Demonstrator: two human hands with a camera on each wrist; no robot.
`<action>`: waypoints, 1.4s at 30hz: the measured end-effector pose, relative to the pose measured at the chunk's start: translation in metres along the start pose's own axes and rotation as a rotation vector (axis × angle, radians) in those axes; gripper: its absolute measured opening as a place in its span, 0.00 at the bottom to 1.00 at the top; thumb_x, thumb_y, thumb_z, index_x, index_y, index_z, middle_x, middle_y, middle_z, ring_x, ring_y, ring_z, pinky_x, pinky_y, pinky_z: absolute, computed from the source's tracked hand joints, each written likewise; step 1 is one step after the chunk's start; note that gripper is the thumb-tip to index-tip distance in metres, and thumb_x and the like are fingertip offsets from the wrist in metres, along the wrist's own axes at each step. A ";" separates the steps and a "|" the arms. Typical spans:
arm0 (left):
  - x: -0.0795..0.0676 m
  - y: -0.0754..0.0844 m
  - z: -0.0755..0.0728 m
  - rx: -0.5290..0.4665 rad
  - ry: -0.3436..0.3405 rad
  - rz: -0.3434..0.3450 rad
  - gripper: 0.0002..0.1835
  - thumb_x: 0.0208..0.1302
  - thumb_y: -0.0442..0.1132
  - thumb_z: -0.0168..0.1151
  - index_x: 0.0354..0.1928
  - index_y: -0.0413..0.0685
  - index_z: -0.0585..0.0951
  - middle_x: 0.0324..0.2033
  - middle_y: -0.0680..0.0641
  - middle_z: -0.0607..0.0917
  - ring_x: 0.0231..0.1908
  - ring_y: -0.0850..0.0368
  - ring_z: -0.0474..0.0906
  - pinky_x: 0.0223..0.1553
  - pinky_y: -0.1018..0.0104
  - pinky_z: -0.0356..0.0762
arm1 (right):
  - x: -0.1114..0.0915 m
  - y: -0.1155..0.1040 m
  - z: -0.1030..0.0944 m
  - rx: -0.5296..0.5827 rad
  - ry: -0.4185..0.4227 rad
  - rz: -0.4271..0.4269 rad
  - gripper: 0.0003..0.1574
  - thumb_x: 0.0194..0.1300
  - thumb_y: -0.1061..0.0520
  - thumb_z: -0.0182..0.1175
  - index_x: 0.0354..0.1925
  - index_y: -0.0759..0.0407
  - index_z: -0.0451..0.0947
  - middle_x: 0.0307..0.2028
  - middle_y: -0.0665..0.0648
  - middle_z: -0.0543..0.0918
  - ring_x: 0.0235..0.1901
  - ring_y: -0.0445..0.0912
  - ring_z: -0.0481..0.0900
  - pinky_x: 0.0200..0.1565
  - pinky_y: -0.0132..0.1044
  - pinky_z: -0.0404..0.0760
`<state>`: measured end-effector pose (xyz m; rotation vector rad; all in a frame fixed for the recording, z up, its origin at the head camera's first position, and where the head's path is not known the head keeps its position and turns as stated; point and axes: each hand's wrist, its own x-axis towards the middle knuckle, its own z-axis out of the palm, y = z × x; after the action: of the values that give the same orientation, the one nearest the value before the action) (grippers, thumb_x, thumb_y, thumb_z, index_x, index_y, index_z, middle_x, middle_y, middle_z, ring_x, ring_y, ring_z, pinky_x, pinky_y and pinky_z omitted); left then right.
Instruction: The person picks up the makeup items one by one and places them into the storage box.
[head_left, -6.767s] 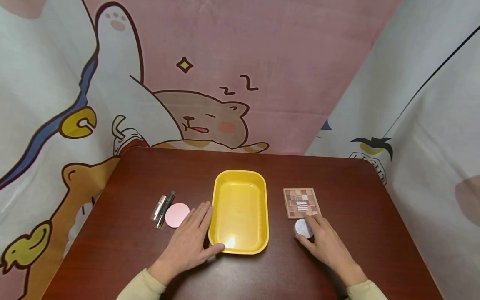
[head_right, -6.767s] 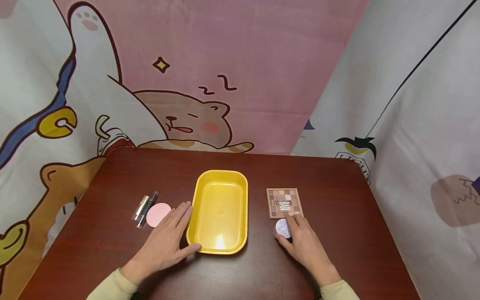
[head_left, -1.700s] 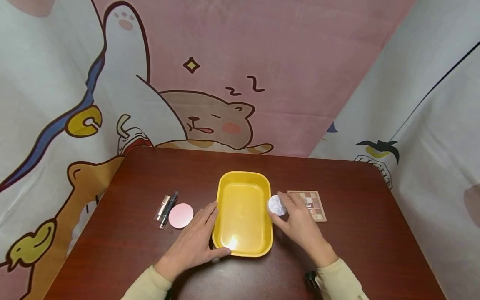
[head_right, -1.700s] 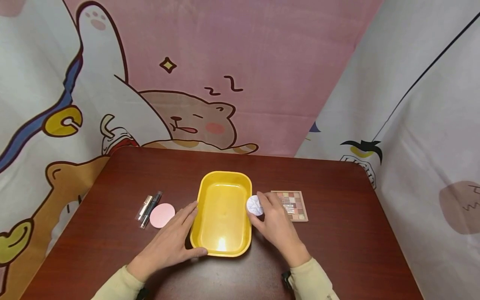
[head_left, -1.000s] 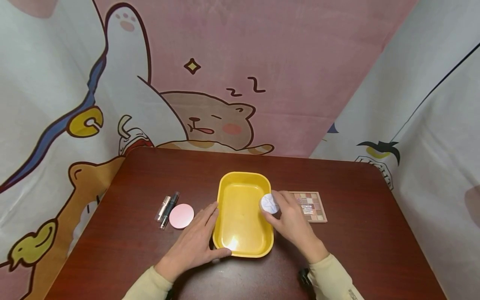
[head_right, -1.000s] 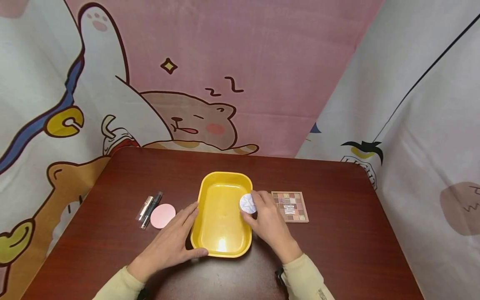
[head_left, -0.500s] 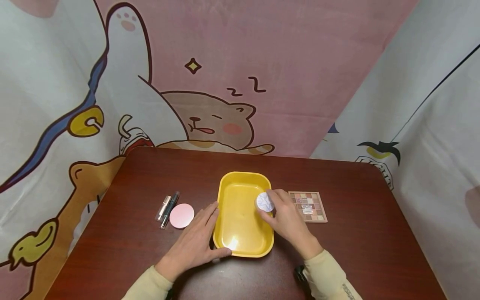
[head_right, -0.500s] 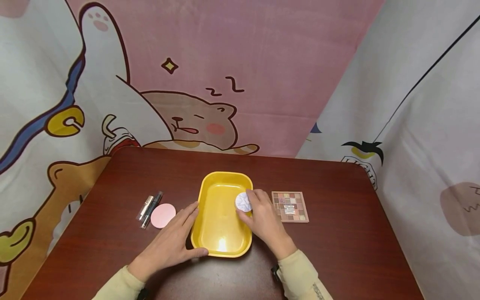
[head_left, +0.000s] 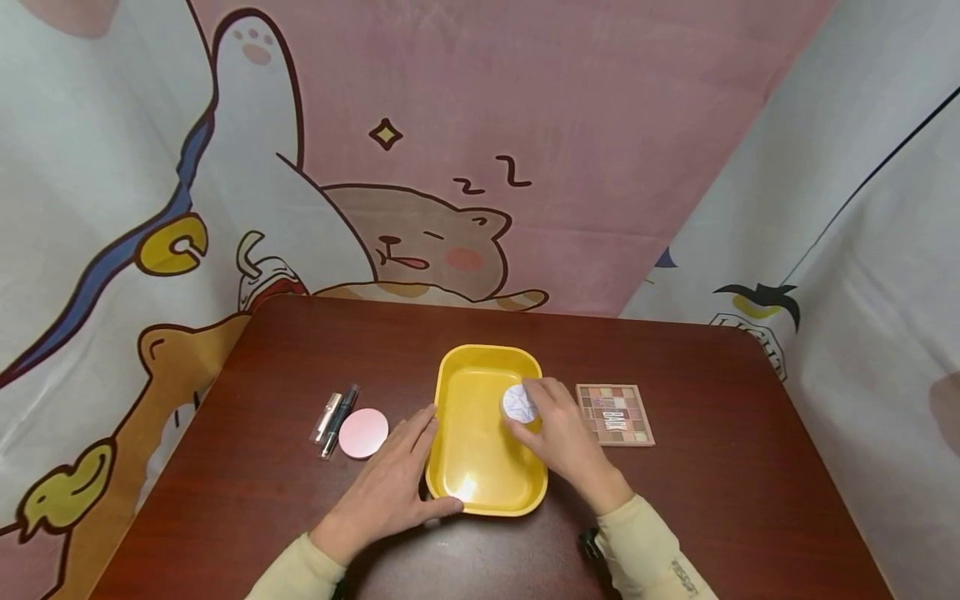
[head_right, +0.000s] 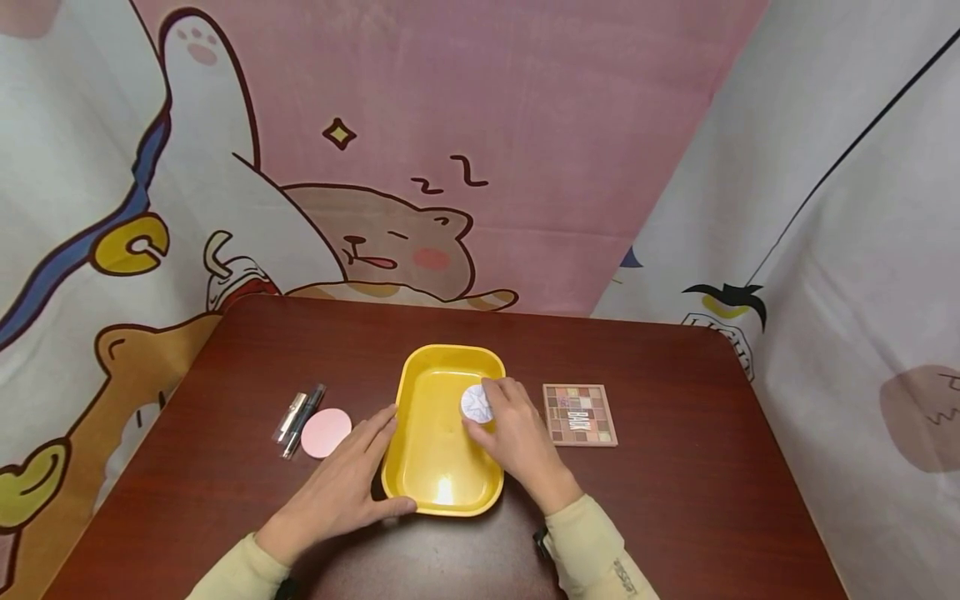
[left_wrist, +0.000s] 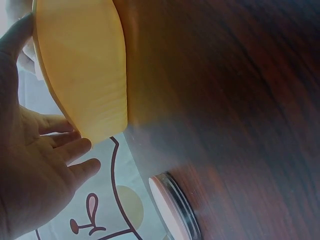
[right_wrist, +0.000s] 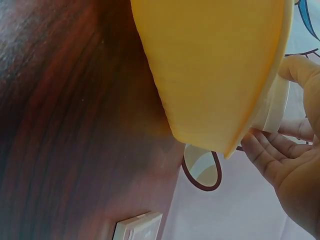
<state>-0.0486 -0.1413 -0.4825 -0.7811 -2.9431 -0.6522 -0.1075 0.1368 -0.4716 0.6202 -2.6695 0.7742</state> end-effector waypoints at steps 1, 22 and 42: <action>0.000 0.000 0.000 0.001 0.003 0.001 0.64 0.53 0.75 0.69 0.79 0.37 0.58 0.79 0.41 0.59 0.77 0.46 0.58 0.76 0.48 0.60 | 0.001 -0.001 0.000 -0.003 -0.001 -0.001 0.42 0.56 0.50 0.79 0.62 0.71 0.77 0.50 0.65 0.81 0.47 0.54 0.79 0.47 0.46 0.86; 0.000 -0.001 0.001 0.018 0.010 0.020 0.64 0.54 0.76 0.67 0.79 0.36 0.59 0.79 0.40 0.59 0.77 0.48 0.58 0.75 0.47 0.60 | 0.010 -0.006 0.013 -0.001 -0.031 -0.001 0.41 0.59 0.49 0.77 0.61 0.72 0.77 0.51 0.66 0.80 0.48 0.55 0.79 0.48 0.47 0.86; 0.000 0.000 0.001 -0.011 0.006 0.007 0.64 0.53 0.75 0.69 0.80 0.38 0.59 0.79 0.41 0.59 0.77 0.46 0.59 0.75 0.48 0.61 | 0.028 -0.011 0.021 -0.028 -0.104 -0.019 0.41 0.62 0.48 0.74 0.63 0.72 0.75 0.54 0.67 0.79 0.46 0.56 0.81 0.51 0.50 0.85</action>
<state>-0.0483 -0.1414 -0.4834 -0.7885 -2.9324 -0.6700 -0.1293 0.1077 -0.4726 0.6956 -2.7588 0.7171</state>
